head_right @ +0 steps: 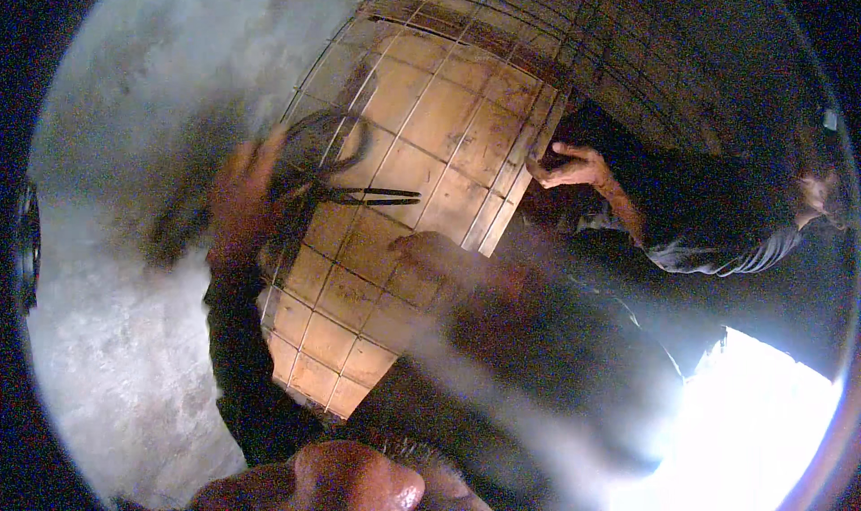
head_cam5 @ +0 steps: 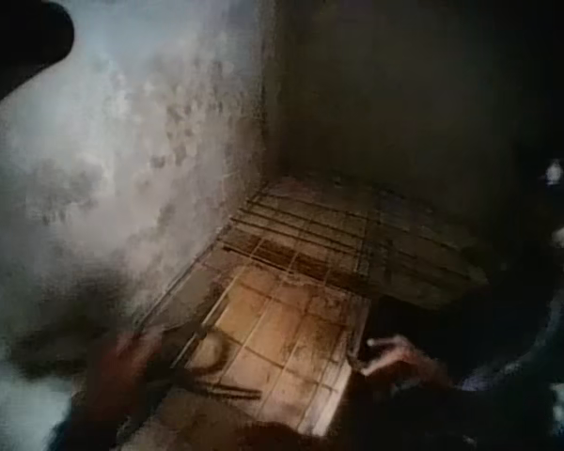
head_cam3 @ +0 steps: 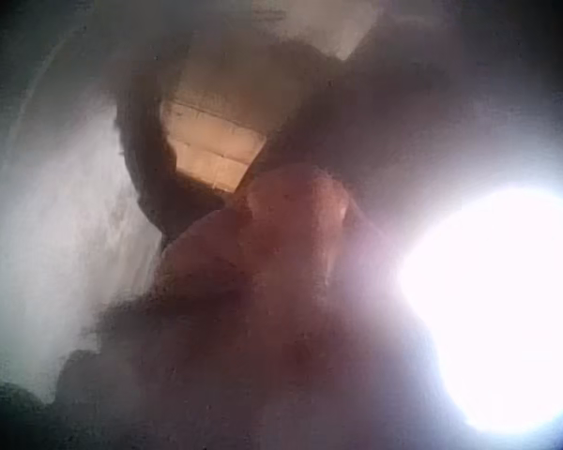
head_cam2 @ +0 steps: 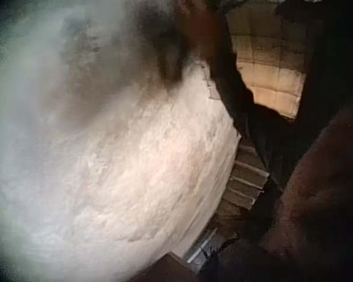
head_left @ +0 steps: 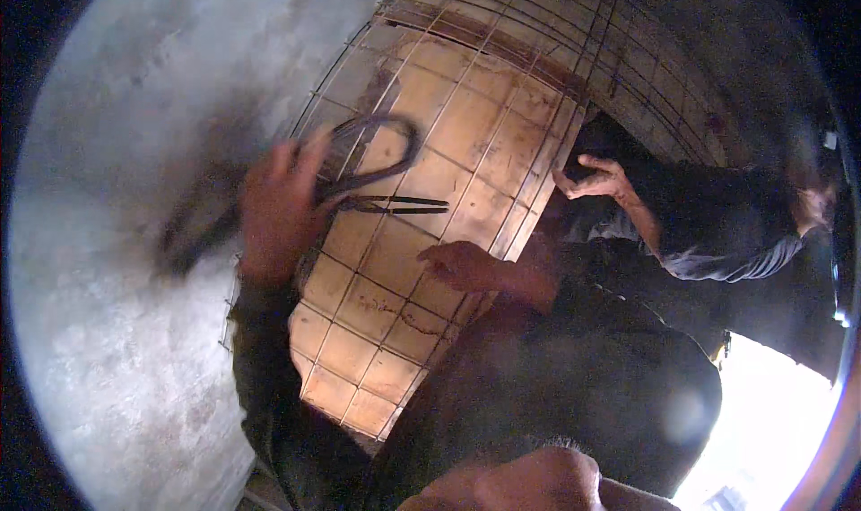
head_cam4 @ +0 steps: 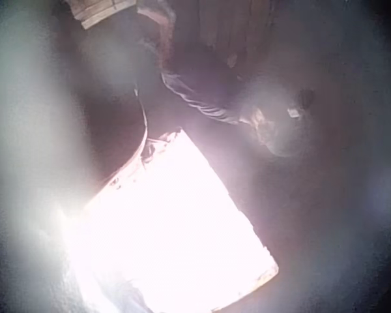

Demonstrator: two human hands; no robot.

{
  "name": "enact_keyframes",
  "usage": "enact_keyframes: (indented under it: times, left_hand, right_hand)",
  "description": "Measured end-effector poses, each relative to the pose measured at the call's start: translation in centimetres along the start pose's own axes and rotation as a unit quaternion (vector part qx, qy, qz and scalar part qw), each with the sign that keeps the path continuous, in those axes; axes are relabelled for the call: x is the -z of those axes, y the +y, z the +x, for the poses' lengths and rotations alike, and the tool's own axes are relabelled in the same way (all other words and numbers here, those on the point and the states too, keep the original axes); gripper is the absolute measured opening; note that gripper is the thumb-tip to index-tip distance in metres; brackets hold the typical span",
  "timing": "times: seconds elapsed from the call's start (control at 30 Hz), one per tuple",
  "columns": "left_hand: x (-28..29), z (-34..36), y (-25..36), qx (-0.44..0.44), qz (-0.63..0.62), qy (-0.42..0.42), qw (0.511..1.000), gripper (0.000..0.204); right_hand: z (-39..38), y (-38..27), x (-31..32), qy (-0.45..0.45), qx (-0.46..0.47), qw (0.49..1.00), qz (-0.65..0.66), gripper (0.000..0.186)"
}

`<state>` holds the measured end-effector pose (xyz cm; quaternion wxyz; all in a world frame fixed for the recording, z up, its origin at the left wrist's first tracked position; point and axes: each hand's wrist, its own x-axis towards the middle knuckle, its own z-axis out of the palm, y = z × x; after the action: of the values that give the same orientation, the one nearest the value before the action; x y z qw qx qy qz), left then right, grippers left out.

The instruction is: The person prepares rebar mesh by using pliers to twist and secure tie wires around the intersections of metal rods. The person handles the pliers to tighten the wire and then pulls the wire ends together by hand.

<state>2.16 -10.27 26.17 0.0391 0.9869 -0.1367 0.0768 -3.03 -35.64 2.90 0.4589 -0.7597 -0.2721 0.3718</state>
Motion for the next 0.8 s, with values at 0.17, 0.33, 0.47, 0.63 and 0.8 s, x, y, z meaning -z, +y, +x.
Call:
enact_keyframes:
  times: [0.17,0.33,0.47,0.63,0.8]
  left_hand:
    - [-10.2,14.1,7.3,-0.163,-0.005,0.024,0.986,0.058]
    - [-22.1,20.7,10.4,-0.248,-0.059,0.063,0.965,0.055]
    - [-27.9,23.6,15.5,-0.229,-0.243,-0.047,0.941,0.057]
    - [-33.6,25.3,19.7,-0.245,-0.138,0.129,0.951,0.033]
    - [-33.5,23.3,14.6,-0.131,-0.196,0.162,0.958,0.050]
  right_hand:
    - [-2.5,-1.0,2.4,0.040,0.136,0.978,-0.151,0.031]
    - [-4.3,1.1,4.2,0.101,0.091,0.988,-0.068,0.029]
    - [-5.3,2.4,4.9,0.118,0.127,0.982,-0.076,0.028]
    - [-6.4,0.9,7.0,0.124,0.033,0.990,-0.064,0.028]
    - [-3.1,-0.7,6.2,0.087,0.114,0.981,-0.134,0.028]
